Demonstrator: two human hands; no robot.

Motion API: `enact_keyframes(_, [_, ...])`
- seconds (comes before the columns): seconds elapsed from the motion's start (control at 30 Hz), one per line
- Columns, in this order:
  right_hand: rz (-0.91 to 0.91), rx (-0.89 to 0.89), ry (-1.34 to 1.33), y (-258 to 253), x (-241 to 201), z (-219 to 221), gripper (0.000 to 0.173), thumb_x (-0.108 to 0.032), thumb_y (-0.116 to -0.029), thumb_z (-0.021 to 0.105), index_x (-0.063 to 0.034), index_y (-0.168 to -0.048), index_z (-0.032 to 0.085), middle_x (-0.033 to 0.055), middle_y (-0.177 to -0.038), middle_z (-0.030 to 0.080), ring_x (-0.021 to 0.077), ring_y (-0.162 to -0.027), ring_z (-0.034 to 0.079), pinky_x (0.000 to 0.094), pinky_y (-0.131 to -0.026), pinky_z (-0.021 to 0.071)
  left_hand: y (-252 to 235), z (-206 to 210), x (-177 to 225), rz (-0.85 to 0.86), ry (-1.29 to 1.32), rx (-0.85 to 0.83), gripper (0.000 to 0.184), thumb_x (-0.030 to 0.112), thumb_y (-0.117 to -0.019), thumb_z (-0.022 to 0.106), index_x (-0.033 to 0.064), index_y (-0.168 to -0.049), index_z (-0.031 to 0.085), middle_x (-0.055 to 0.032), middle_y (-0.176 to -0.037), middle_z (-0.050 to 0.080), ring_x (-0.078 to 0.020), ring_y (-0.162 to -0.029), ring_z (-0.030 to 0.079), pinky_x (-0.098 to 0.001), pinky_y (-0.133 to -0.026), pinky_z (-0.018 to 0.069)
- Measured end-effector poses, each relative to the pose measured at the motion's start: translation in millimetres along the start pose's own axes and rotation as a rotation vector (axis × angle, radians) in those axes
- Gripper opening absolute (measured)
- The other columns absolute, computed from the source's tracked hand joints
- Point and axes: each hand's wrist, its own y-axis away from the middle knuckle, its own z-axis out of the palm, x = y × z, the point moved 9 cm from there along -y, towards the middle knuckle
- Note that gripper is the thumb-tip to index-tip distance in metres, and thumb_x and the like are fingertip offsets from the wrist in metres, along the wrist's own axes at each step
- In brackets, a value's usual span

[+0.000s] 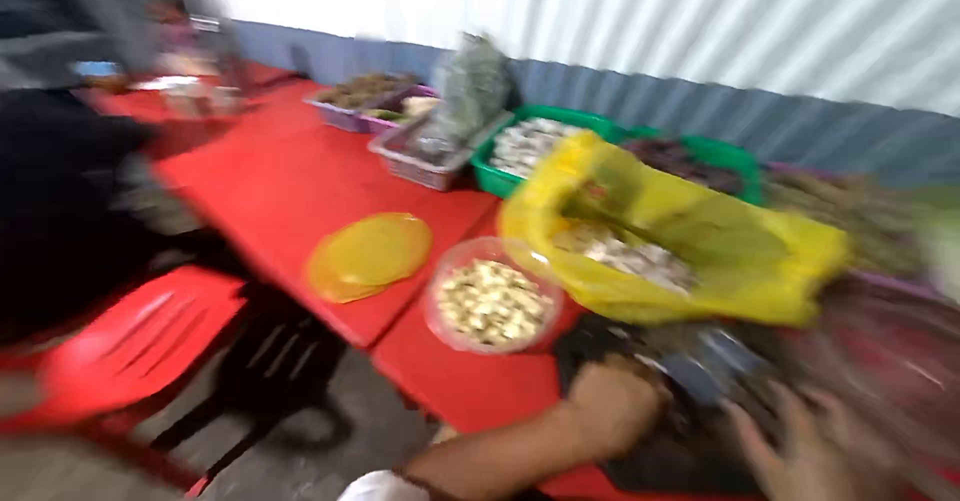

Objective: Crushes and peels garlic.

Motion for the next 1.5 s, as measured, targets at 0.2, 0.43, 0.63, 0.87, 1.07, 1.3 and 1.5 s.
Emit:
enact_keyframes(0.2, [0.18,0.01,0.028,3,27,22,0.028,-0.014,-0.1004,0.062,0.002,-0.122,0.069,0.0269,-0.137,0.059,0.0481,-0.12,0.06,0.0641,-0.098,0.0488,-16,-11,-19,0.003,0.125,-0.084,0.036,0.02,-0.1057,0.048,0.0092,-0.135,0.066,-0.0179,-0.124,0.07,-0.0365,-0.115,0.067,-0.056,-0.096,0.0536])
enact_keyframes(0.43, [0.008,0.264,-0.108,16,13,-33,0.032,-0.021,-0.1046,0.051,0.0054,-0.102,0.069,0.0245,-0.113,0.067,0.0312,-0.081,0.071,0.0444,-0.066,0.0598,-17,-16,-37,-0.036,0.214,-0.08,0.03,0.018,-0.104,0.05,0.0051,-0.124,0.07,-0.0172,-0.12,0.068,-0.0327,-0.103,0.07,-0.0529,-0.088,0.0563])
enact_keyframes(0.63, [0.065,-0.37,-0.016,24,-19,18,0.036,-0.025,-0.1092,0.045,0.0061,-0.107,0.064,0.0262,-0.111,0.065,0.0397,-0.08,0.071,0.0536,-0.069,0.059,-16,-17,-44,-0.065,0.207,-0.051,0.029,0.016,-0.1036,0.049,0.0046,-0.12,0.07,-0.0165,-0.116,0.069,-0.0319,-0.1,0.07,-0.0526,-0.084,0.0568])
enact_keyframes(0.87, [0.273,-0.383,-0.441,-2,12,-1,0.036,-0.024,-0.1098,0.042,0.0023,-0.101,0.065,0.0097,-0.088,0.059,0.0125,-0.063,0.056,0.0308,-0.061,0.0519,-17,-20,-48,-0.067,0.248,-0.007,0.03,0.019,-0.1045,0.049,0.0049,-0.12,0.071,-0.0157,-0.115,0.069,-0.0306,-0.101,0.07,-0.0523,-0.086,0.0566])
enact_keyframes(1.07, [0.591,-0.497,-1.077,9,28,11,0.036,-0.024,-0.1118,0.031,-0.0101,-0.097,0.062,-0.0019,-0.081,0.065,0.0003,-0.042,0.045,0.0141,-0.038,0.0404,-19,-22,-38,-0.009,0.311,0.004,0.028,0.025,-0.1035,0.056,0.0063,-0.115,0.073,-0.0126,-0.107,0.071,-0.0255,-0.092,0.071,-0.0469,-0.083,0.0579])
enact_keyframes(1.3, [0.644,-0.56,-1.276,19,7,31,0.04,-0.027,-0.111,0.027,-0.0136,-0.094,0.061,-0.0023,-0.089,0.065,-0.0009,-0.041,0.04,0.0135,-0.036,0.0362,-37,-27,-16,-0.024,0.679,-0.072,0.039,0.042,-0.1015,0.061,0.0044,-0.113,0.066,-0.0033,-0.082,0.065,-0.011,-0.072,0.062,-0.0321,-0.071,0.0548])
enact_keyframes(1.5, [0.478,-0.316,-1.177,10,5,24,0.035,-0.025,-0.1101,0.034,-0.0098,-0.099,0.063,-0.0033,-0.083,0.066,0.0017,-0.044,0.049,0.0167,-0.04,0.0457,-53,-25,-18,-0.006,0.883,-0.103,0.019,0.015,-0.1032,0.057,0.0011,-0.097,0.068,0.0017,-0.079,0.062,0.0005,-0.068,0.056,-0.0183,-0.067,0.0492])
